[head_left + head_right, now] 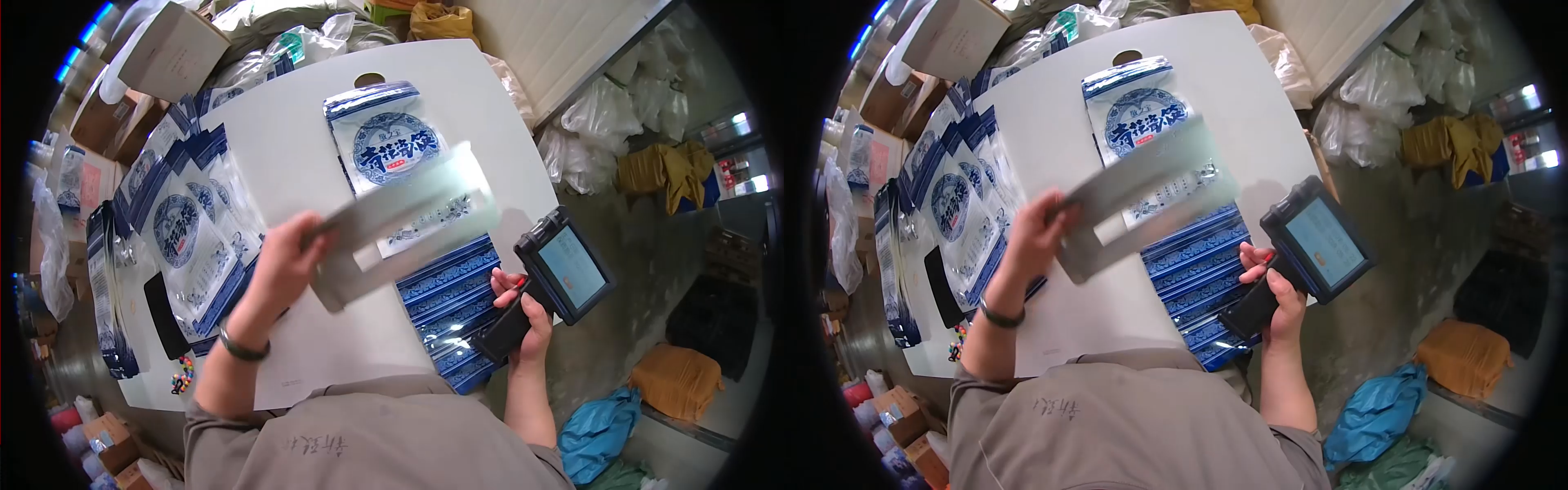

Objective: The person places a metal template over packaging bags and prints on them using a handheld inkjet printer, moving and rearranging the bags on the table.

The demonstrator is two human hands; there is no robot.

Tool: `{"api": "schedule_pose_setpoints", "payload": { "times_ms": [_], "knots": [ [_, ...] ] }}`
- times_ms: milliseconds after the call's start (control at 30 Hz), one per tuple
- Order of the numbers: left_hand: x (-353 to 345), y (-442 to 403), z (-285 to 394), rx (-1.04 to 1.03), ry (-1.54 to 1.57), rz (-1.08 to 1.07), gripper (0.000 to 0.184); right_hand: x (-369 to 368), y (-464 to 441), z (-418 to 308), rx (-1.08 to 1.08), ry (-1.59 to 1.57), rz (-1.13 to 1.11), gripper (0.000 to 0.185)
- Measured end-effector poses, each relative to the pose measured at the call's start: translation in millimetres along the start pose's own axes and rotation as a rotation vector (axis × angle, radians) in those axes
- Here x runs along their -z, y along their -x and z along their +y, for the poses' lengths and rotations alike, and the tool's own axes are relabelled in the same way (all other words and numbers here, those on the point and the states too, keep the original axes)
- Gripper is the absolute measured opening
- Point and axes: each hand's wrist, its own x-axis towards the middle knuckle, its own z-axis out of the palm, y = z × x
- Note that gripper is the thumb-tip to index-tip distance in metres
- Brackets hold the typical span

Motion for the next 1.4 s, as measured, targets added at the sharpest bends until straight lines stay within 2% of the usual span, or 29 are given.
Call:
{"api": "schedule_pose_setpoints", "payload": {
  "times_ms": [67, 133, 233, 333, 533, 767, 867, 1000, 1133, 1200, 1267, 1400],
  "knots": [
    [11.5, -29.8, 10.0, -0.059, -0.073, -0.041, 0.021, 1.2, -1.6, 1.1, -0.002, 0.004, -0.014, 0.045],
    [10.9, -53.0, 5.2, -0.047, -0.156, -0.098, 0.023, 4.1, -2.2, 1.8, 0.005, 0.025, -0.023, 0.044],
    [2.0, -72.9, -9.2, -0.097, -0.229, -0.063, 0.027, 0.1, -2.3, -1.6, -0.005, 0.083, -0.011, 0.043],
    [1.4, -82.8, -13.1, 0.053, -0.175, -0.099, 0.029, -2.5, -2.0, -3.9, -0.015, 0.112, -0.007, 0.043],
    [1.6, -92.5, -27.1, -0.076, -0.414, -0.085, 0.033, -3.0, -2.2, -6.0, -0.03, 0.158, -0.009, 0.042],
    [4.2, -90.0, -9.1, 0.033, -0.526, -0.155, 0.032, -16.4, 1.4, -17.9, -0.129, 0.04, 0.019, 0.044],
    [4.8, -86.9, -9.8, 0.014, -0.516, -0.132, 0.03, -41.0, 1.9, -47.4, -0.228, 0.141, -0.029, 0.041],
    [3.5, -88.0, -13.5, -0.039, -0.511, -0.117, 0.029, -91.6, -15.7, -68.5, -0.295, 0.512, -0.11, 0.038],
    [2.3, -88.3, -19.1, -0.066, -0.507, -0.097, 0.029, -117.2, -41.3, -56.8, -0.332, 0.755, -0.231, 0.021],
    [4.8, -85.8, -13.1, -0.046, -0.501, -0.105, 0.028, -125.6, -52.2, -49.8, -0.285, 0.897, -0.295, 0.015],
    [5.4, -84.9, -13.6, -0.048, -0.495, -0.095, 0.028, -136.3, -57.0, -45.7, -0.279, 0.967, -0.353, 0.016],
    [3.3, -84.4, -21.7, -0.082, -0.478, -0.055, 0.026, -169.7, -54.9, -41.6, -0.354, 1.037, -0.303, 0.018]
  ]
}}
